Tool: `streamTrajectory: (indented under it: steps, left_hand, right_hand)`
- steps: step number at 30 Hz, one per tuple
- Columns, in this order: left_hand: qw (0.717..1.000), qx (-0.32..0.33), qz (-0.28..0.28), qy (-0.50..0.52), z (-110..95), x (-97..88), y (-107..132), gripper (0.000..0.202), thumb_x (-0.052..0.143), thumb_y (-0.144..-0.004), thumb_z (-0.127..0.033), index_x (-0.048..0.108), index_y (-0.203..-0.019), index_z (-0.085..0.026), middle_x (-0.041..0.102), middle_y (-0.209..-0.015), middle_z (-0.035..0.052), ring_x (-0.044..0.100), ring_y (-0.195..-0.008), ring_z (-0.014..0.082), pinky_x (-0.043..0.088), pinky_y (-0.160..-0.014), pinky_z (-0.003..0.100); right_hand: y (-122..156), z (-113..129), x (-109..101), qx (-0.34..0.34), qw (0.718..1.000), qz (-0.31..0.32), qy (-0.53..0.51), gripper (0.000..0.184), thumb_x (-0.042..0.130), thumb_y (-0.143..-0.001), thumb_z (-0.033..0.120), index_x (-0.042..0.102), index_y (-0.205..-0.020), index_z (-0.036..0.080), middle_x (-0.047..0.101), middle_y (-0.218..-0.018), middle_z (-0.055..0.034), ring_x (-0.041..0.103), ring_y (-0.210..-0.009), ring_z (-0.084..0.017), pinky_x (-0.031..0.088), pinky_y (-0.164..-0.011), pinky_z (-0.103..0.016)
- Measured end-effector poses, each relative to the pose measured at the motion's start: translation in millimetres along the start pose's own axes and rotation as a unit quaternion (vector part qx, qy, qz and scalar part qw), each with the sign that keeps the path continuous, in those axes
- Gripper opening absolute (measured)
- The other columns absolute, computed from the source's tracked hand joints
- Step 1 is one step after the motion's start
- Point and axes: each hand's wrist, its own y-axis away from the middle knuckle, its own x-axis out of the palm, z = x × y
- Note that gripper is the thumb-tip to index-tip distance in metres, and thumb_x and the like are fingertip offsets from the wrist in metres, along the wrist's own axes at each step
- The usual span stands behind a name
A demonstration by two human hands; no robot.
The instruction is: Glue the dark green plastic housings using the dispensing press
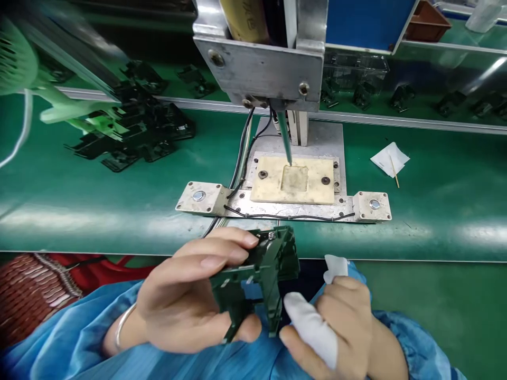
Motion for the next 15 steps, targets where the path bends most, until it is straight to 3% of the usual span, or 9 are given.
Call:
streamTrajectory:
  steps: [4, 8, 13, 15]
  left_hand:
    - [1.0, 0.017, -0.014, -0.023, -1, 3.0, 1, 0.086, 0.093, -0.064, -0.032, 0.054, -0.14, -0.023, 0.075, -0.102, 0.0065, 0.072, -0.088, 0.0216, 0.061, -0.087, 0.038]
    - [0.999, 0.008, -0.021, -0.04, 0, 2.7, 4, 0.084, 0.091, -0.065, -0.031, 0.054, -0.14, -0.024, 0.075, -0.104, 0.0059, 0.071, -0.086, 0.0207, 0.061, -0.088, 0.037]
    - [0.997, 0.018, -0.047, -0.065, 4, 1.2, 8, 0.086, 0.093, -0.061, -0.023, 0.056, -0.139, -0.022, 0.075, -0.106, 0.006, 0.071, -0.091, 0.0223, 0.06, -0.089, 0.039]
    - [0.997, -0.011, -0.06, -0.053, 6, 1.6, 10, 0.089, 0.094, -0.059, -0.02, 0.056, -0.139, -0.025, 0.074, -0.11, 0.0052, 0.07, -0.097, 0.0236, 0.058, -0.094, 0.039]
  right_hand:
    - [-14, 4, 17, -0.083, 0.995, -0.044, 0.038, 0.022, 0.059, -0.089, 0.012, 0.054, -0.068, 0.017, 0.048, -0.056, 0.0021, 0.043, -0.049, -0.013, 0.025, -0.047, -0.032]
    - [-20, 4, 28, -0.081, 0.995, -0.015, 0.057, 0.032, 0.044, -0.092, 0.01, 0.049, -0.062, 0.019, 0.051, -0.059, -0.0023, 0.044, -0.052, -0.016, 0.027, -0.05, -0.033]
    - [-27, 4, 34, -0.072, 0.992, -0.015, 0.1, 0.026, 0.045, -0.086, 0.008, 0.051, -0.064, 0.019, 0.05, -0.061, -0.0028, 0.047, -0.055, -0.017, 0.026, -0.051, -0.033]
    - [-28, 2, 36, -0.067, 0.991, -0.027, 0.111, 0.022, 0.046, -0.089, 0.01, 0.055, -0.07, 0.017, 0.052, -0.061, -0.0035, 0.048, -0.055, -0.018, 0.026, -0.05, -0.033]
